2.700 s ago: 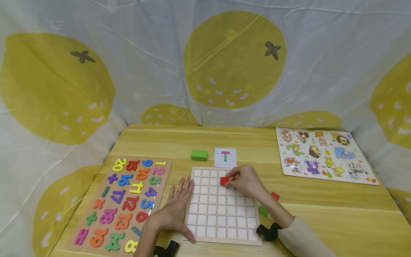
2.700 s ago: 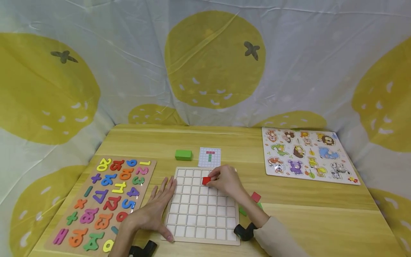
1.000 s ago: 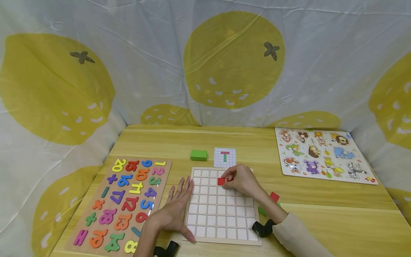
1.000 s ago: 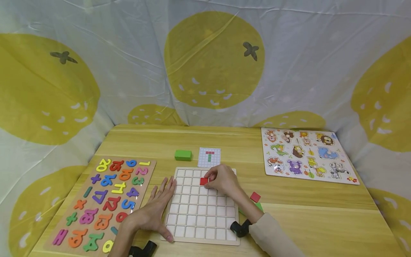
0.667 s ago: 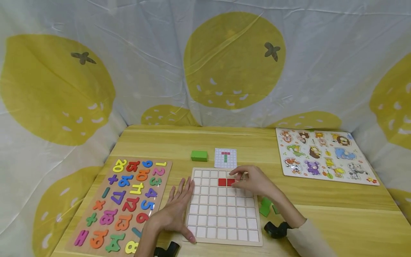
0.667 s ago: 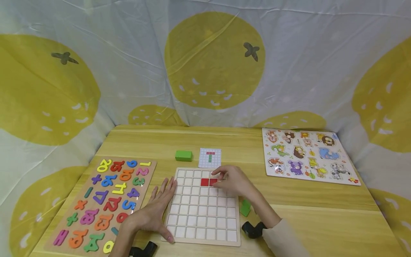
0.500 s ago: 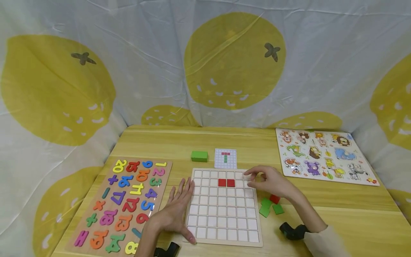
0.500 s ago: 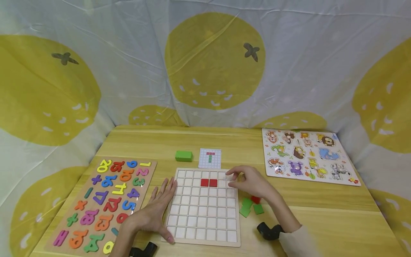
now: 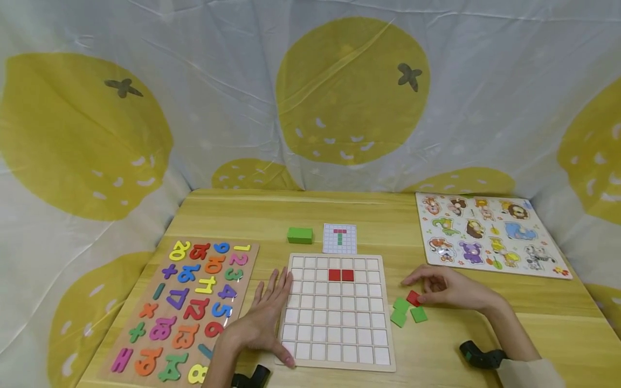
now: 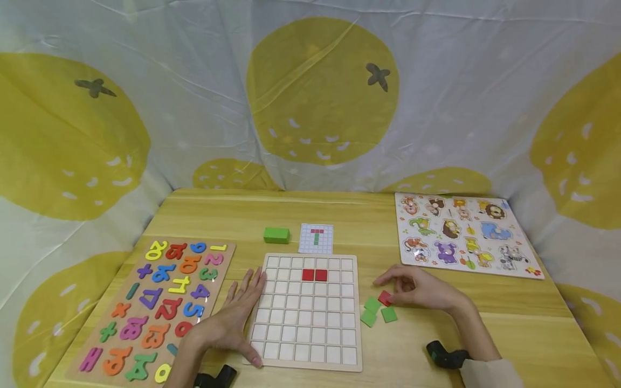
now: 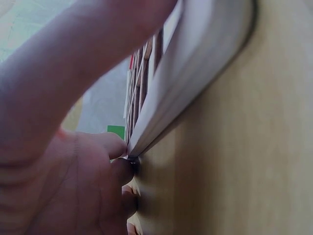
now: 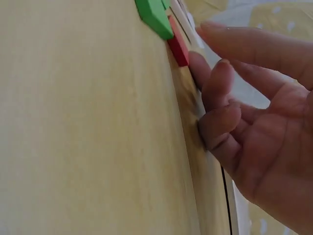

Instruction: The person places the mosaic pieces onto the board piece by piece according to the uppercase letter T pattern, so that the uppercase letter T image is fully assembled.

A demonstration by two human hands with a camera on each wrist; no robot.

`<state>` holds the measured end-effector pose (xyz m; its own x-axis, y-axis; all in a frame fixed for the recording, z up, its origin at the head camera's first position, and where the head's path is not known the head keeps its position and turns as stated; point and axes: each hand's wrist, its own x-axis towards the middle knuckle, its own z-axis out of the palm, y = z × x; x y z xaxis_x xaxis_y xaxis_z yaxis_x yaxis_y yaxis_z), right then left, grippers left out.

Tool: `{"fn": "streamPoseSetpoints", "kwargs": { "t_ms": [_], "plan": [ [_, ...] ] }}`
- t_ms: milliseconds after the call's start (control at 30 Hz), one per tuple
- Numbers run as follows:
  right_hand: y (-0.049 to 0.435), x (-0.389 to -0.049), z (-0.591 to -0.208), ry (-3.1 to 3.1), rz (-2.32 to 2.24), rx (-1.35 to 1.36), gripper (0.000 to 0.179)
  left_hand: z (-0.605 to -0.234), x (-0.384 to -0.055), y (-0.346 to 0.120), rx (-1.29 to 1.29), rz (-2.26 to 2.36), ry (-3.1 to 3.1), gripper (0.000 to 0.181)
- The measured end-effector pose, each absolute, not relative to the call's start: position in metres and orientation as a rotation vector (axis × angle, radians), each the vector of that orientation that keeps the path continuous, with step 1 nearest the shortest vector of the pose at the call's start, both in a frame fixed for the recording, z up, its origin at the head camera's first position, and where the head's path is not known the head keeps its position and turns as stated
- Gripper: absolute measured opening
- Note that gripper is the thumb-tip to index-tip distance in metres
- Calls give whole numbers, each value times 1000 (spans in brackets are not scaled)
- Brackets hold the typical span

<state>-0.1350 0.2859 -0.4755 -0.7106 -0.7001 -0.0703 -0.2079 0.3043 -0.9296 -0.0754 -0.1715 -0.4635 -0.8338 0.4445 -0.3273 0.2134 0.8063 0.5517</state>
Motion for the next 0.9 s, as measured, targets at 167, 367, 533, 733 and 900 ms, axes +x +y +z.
{"fn": "streamPoseSetpoints", "kwargs": {
  "t_ms": [167, 367, 533, 733, 900],
  "plan": [
    [289, -137, -477, 2096, -1393, -880, 35, -463, -75, -172, 501, 718, 2541, 168],
    [288, -137, -476, 2122, -1361, -907, 35, -463, -75, -172, 499, 711, 2544, 168],
    [287, -135, -475, 2129, -1348, -939, 34, -463, -76, -171, 494, 706, 2547, 168],
    [285, -135, -475, 2149, -1334, -917, 28, -463, -75, -172, 498, 705, 2550, 168],
    [284, -134, -475, 2174, -1318, -872, 23, -464, -75, -171, 507, 713, 2546, 167]
  ]
}}
